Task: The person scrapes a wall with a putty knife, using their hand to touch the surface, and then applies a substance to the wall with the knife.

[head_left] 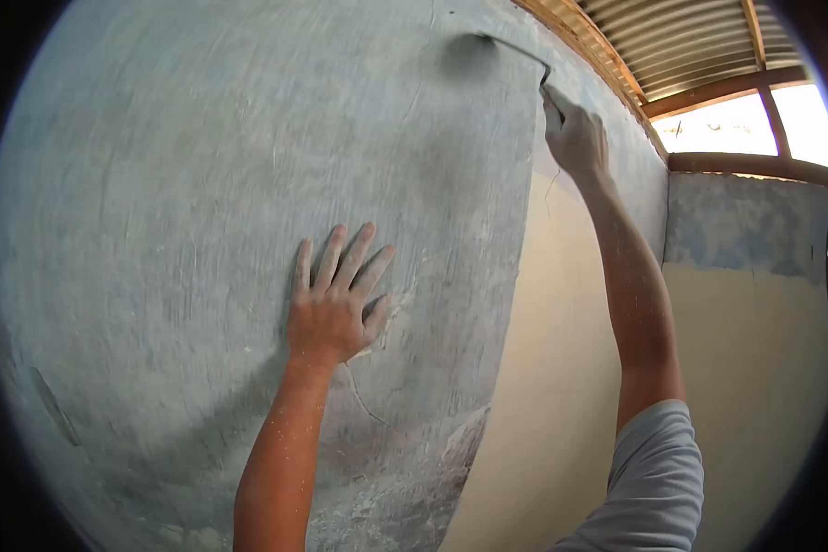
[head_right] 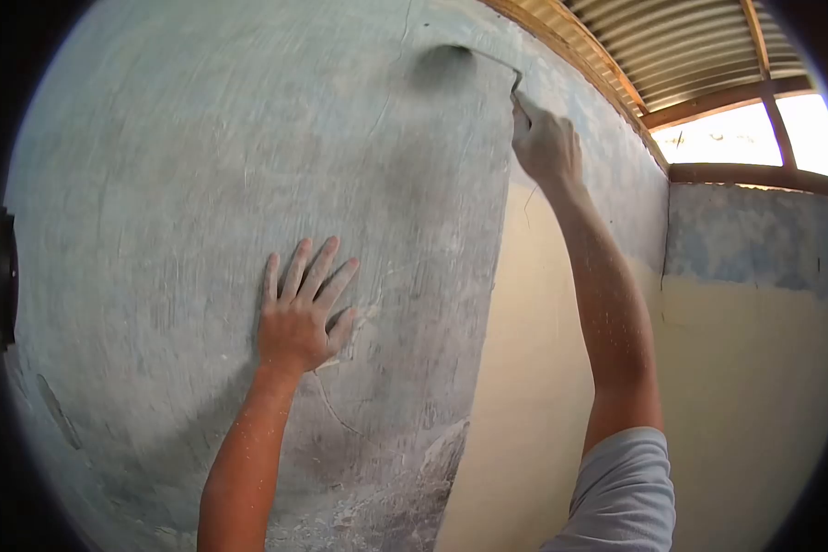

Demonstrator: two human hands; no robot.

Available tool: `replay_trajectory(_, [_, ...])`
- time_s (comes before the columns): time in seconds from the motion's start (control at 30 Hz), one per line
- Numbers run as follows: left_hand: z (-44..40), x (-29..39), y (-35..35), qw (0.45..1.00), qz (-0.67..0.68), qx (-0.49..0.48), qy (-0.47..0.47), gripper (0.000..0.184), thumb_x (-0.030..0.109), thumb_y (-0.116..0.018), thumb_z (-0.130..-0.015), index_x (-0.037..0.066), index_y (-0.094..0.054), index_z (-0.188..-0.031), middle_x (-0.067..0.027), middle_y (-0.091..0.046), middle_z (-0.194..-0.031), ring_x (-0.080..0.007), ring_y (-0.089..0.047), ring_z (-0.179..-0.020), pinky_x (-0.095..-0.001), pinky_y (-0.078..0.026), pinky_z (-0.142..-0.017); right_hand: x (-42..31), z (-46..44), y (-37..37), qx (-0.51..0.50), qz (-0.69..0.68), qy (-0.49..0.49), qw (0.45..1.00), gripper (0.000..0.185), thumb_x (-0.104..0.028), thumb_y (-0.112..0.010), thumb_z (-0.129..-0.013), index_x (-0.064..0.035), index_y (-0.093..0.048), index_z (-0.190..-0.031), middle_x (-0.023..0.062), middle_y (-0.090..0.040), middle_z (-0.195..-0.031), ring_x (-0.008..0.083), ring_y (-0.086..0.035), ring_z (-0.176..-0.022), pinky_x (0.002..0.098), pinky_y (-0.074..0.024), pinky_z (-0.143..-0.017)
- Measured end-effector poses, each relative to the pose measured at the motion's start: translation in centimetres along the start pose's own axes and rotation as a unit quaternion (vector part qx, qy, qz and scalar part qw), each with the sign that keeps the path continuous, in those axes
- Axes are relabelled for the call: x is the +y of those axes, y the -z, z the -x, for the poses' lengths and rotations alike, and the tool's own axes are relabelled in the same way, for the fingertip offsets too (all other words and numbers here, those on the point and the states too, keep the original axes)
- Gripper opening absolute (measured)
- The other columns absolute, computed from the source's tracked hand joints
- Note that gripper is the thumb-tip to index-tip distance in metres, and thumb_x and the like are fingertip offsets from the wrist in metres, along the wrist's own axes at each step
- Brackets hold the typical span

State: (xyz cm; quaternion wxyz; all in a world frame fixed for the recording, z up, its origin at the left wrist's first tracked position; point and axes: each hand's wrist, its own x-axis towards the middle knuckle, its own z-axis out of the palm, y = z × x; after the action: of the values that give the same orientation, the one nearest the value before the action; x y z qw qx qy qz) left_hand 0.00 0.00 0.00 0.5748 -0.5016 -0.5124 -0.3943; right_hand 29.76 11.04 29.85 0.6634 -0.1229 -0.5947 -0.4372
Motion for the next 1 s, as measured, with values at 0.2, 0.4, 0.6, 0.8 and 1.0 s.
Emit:
replay_trajectory(0.2, [0.3,-1.3,-0.7,1.000,0.026,0.016,-0.007,0.068,0.041,-0.071,-0.087,0.032,-0.052,-0.152,0.0019,-0.035,-0.168,-0.0273,-0.030,-0.155,-0.0592,-0.019,-0.127,-1.2,-8.1,-2.2,-0.003,0.035,-0.012,0.999,0.029,-0.033,-0.055,-0.099,-0.0161,-0.074,-0.113,0.0233,-0.072,-0.104,0.0468,-0.068,-0.102,0.0530,-0.0545,-0.087])
replay_trajectory(0.4, [0.5,-1.5,-0.5,0.999,0.046,0.028,0.004,0.067,0.039,-0.070,-0.088,0.031,-0.053,-0.152,0.0020,-0.036,-0.168,-0.0269,-0.031,-0.155,-0.0583,-0.020,-0.127,-4.6,-1.4,2.6,-0.054,0.091,0.003,0.994,0.033,-0.035,-0.059,-0.099,-0.0150,-0.075,-0.119,0.0238,-0.072,-0.100,0.0412,-0.072,-0.096,0.0465,-0.0565,-0.085])
replay_trajectory(0.6, [0.7,-1.6,-1.0,0.999,0.040,0.035,0.008,0.062,0.044,-0.066,-0.091,0.029,-0.056,-0.149,0.0035,-0.033,-0.169,-0.0236,-0.028,-0.156,-0.0563,-0.017,-0.129,-4.2,-10.0,-0.8,-0.073,0.153,-0.051,0.984,0.039,-0.037,-0.048,-0.100,-0.0121,-0.072,-0.119,0.0239,-0.072,-0.116,0.0462,-0.068,-0.110,0.0554,-0.0531,-0.095])
replay_trajectory(0.8, [0.8,-1.8,-0.8,0.998,0.053,0.042,0.005,0.064,0.040,-0.067,-0.090,0.029,-0.054,-0.151,0.0025,-0.035,-0.168,-0.0251,-0.030,-0.155,-0.0575,-0.019,-0.128,-7.0,-5.0,2.4,-0.106,0.177,-0.029,0.978,0.034,-0.038,-0.052,-0.100,-0.0185,-0.074,-0.117,0.0225,-0.074,-0.109,0.0450,-0.070,-0.105,0.0559,-0.0547,-0.090])
replay_trajectory(1.0, [0.8,-1.5,-1.0,0.998,0.055,0.040,0.005,0.060,0.041,-0.064,-0.092,0.028,-0.056,-0.150,0.0031,-0.033,-0.169,-0.0230,-0.028,-0.157,-0.0546,-0.016,-0.130,-7.4,-7.5,1.7,-0.113,0.239,-0.047,0.963,0.035,-0.036,-0.051,-0.101,-0.0169,-0.073,-0.121,0.0225,-0.073,-0.114,0.0414,-0.071,-0.108,0.0535,-0.0554,-0.092])
